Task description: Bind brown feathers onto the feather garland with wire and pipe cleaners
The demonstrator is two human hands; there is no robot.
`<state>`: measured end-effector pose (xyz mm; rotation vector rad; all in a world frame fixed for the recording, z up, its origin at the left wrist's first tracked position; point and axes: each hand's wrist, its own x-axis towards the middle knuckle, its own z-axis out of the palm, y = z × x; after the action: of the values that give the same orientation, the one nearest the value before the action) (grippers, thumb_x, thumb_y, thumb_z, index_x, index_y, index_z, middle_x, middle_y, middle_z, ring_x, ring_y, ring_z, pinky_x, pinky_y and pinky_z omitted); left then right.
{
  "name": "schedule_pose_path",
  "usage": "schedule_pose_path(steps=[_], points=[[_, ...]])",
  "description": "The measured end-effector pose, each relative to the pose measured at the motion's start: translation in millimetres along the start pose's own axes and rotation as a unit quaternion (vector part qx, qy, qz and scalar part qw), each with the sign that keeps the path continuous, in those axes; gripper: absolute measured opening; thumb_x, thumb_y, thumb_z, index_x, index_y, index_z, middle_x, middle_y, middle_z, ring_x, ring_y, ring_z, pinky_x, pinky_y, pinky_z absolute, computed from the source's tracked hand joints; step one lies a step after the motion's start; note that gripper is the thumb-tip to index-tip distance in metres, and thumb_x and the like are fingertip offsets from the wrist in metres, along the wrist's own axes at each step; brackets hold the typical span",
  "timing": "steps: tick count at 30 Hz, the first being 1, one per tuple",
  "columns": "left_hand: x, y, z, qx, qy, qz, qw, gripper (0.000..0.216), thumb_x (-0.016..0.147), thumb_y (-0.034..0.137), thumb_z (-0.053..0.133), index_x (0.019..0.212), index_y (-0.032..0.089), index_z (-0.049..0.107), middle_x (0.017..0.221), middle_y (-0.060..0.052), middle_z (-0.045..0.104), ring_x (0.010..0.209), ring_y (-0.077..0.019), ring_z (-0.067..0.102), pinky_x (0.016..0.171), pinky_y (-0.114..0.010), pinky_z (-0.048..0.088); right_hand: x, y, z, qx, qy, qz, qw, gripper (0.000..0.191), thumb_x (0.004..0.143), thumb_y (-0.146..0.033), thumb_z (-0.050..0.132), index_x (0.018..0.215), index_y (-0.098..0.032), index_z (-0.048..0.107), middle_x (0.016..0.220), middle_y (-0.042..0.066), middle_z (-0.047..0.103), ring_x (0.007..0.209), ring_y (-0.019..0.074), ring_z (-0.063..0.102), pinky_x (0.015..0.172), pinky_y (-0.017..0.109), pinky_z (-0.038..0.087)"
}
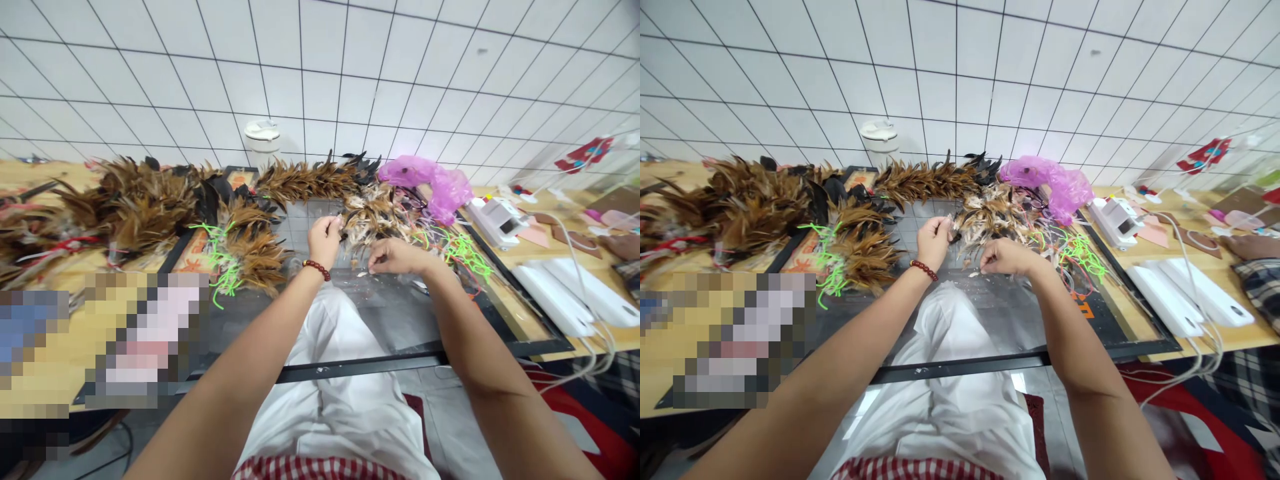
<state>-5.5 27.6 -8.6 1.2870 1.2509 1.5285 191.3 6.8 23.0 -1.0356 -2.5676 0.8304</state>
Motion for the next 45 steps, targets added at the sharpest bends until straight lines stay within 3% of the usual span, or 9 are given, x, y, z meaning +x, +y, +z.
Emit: schedule_pose_path(steps=[4, 8, 11, 14, 19, 24, 29, 37, 45], points=[[4, -3, 0, -0.040, 0.036, -0.047, 0.997, 0.018, 0.086, 0.028, 0.053, 0.073, 0.018, 0.060, 0.059, 0.002, 0.052, 0.059, -0.0102, 0.051, 0.058, -0.020, 0.039, 26, -4, 12, -0.131, 0.066, -0.004, 0.989, 0.014, 0.071, -0.012, 0.057, 0.072, -0.018, 0.070, 0.076, 0.004, 0.068, 0.071, 0.0163, 0.059, 0.070, 0.027, 0.042], [9, -10, -3, 0.013, 0.092, 0.033, 0.995, 0.014, 0.082, 0.021, 0.058, 0.069, 0.018, 0.064, 0.073, -0.001, 0.060, 0.080, -0.0124, 0.057, 0.076, -0.021, 0.043, 67, -7, 14, -0.243, 0.146, 0.001, 0.959, 0.009, 0.070, -0.014, 0.057, 0.067, -0.017, 0.065, 0.077, 0.008, 0.065, 0.076, 0.0200, 0.057, 0.074, 0.032, 0.040], [13, -15, -6, 0.021, 0.118, 0.049, 0.992, 0.015, 0.081, 0.021, 0.057, 0.069, 0.018, 0.065, 0.082, -0.003, 0.064, 0.087, -0.0140, 0.057, 0.087, -0.025, 0.043, 90, -5, 21, -0.128, 0.267, -0.019, 0.955, 0.006, 0.073, -0.019, 0.056, 0.067, -0.018, 0.060, 0.075, 0.005, 0.061, 0.075, 0.0180, 0.055, 0.072, 0.030, 0.041], [16, -20, -7, -0.020, 0.121, -0.006, 0.992, 0.017, 0.082, 0.027, 0.056, 0.074, 0.017, 0.067, 0.079, -0.004, 0.068, 0.081, -0.0152, 0.060, 0.081, -0.027, 0.045, 100, -1, 37, 0.114, 0.397, 0.030, 0.910, 0.012, 0.080, -0.029, 0.051, 0.074, -0.020, 0.054, 0.067, -0.001, 0.054, 0.060, 0.0126, 0.049, 0.061, 0.026, 0.041], [17, -21, -6, -0.063, 0.154, -0.033, 0.986, 0.018, 0.081, 0.027, 0.057, 0.076, 0.015, 0.069, 0.081, -0.005, 0.071, 0.080, -0.0153, 0.062, 0.077, -0.026, 0.045, 100, 4, 58, 0.278, 0.457, 0.070, 0.842, 0.020, 0.078, -0.039, 0.057, 0.077, -0.020, 0.050, 0.062, -0.006, 0.047, 0.053, 0.0091, 0.040, 0.053, 0.023, 0.035], [19, -19, -9, -0.087, 0.153, -0.044, 0.983, 0.017, 0.080, 0.027, 0.058, 0.076, 0.015, 0.069, 0.081, -0.005, 0.072, 0.077, -0.0145, 0.062, 0.074, -0.025, 0.046, 98, 2, 56, 0.240, 0.433, 0.042, 0.868, 0.018, 0.076, -0.037, 0.061, 0.075, -0.020, 0.054, 0.062, -0.004, 0.051, 0.052, 0.0088, 0.042, 0.053, 0.023, 0.035], [22, -22, -9, -0.119, 0.121, -0.048, 0.984, 0.015, 0.077, 0.028, 0.063, 0.076, 0.015, 0.071, 0.079, -0.004, 0.072, 0.077, -0.0142, 0.063, 0.076, -0.025, 0.047, 97, -4, 56, 0.282, 0.444, 0.031, 0.850, 0.022, 0.076, -0.040, 0.062, 0.078, -0.019, 0.056, 0.068, -0.001, 0.058, 0.059, 0.0102, 0.051, 0.058, 0.024, 0.042], [18, -15, -5, -0.183, 0.067, -0.084, 0.977, 0.016, 0.069, 0.029, 0.071, 0.076, 0.014, 0.073, 0.072, -0.002, 0.071, 0.066, -0.0109, 0.059, 0.066, -0.024, 0.046, 99, -7, 60, 0.285, 0.394, 0.036, 0.873, 0.019, 0.072, -0.036, 0.063, 0.074, -0.018, 0.058, 0.062, -0.003, 0.055, 0.053, 0.0082, 0.046, 0.054, 0.023, 0.042], [17, -14, -4, -0.206, 0.044, -0.099, 0.973, 0.018, 0.065, 0.029, 0.075, 0.073, 0.013, 0.072, 0.070, -0.003, 0.069, 0.065, -0.0110, 0.059, 0.068, -0.025, 0.048, 97, -8, 63, 0.203, 0.381, 0.008, 0.902, 0.013, 0.075, -0.030, 0.060, 0.071, -0.018, 0.060, 0.061, -0.002, 0.057, 0.054, 0.0093, 0.049, 0.055, 0.024, 0.043]])
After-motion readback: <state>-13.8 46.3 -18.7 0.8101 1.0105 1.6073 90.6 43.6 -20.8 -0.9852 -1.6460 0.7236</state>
